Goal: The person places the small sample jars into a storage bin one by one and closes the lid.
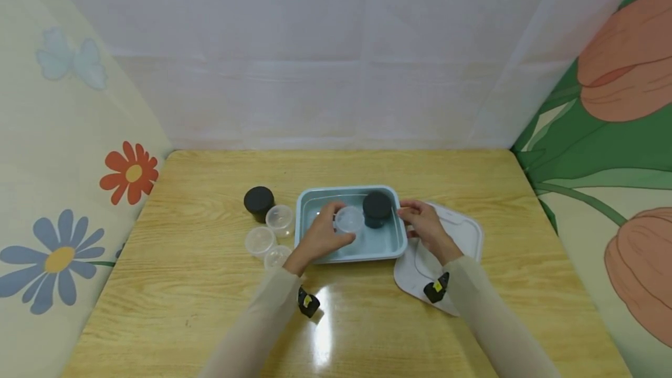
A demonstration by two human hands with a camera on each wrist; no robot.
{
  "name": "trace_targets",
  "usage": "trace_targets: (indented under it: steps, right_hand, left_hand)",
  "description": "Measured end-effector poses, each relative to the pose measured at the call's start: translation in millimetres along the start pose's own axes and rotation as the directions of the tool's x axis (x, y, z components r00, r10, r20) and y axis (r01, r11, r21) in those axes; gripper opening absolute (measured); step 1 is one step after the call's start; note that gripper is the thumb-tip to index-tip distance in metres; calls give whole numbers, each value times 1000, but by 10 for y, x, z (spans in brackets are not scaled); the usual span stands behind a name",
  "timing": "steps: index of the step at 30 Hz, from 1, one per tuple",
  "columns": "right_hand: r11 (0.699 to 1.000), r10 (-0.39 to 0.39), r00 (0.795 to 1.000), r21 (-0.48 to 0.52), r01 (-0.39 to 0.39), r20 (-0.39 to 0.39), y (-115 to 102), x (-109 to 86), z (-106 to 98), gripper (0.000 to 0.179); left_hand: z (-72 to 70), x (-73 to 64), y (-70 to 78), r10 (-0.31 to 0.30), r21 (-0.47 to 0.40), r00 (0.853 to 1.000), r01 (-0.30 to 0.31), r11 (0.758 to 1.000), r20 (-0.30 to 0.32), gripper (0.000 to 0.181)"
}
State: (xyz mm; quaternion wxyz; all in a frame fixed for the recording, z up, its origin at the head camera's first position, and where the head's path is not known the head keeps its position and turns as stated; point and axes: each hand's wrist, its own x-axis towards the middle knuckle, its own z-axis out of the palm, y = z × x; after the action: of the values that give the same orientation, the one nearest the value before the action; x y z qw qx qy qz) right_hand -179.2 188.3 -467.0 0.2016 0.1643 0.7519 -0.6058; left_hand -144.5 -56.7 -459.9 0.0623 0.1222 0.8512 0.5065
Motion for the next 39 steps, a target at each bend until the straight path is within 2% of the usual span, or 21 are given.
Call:
trace_targets:
  steps: [8, 16, 27, 39]
  right_hand:
    - [1000, 12, 1000, -6, -12, -2, -11, -1, -9, 38]
    - [1000, 4, 1000, -4, -4, 0, -2, -11, -7, 38]
    - [1000, -7, 1000, 4, 7, 3, -11, -30, 1, 38]
    - [1000, -3, 1000, -1, 3, 1, -17, -36, -1, 39]
  left_hand:
    - [79, 72, -9, 9, -19, 998, -8, 1000, 66, 59]
    - [137, 106, 0, -35, -7, 992, 36, 999, 124, 61]
    - [223, 148, -39, -25, -2, 982, 26, 1000, 188, 59]
    - [284, 165, 3, -48, 96, 967, 25, 995, 252, 61]
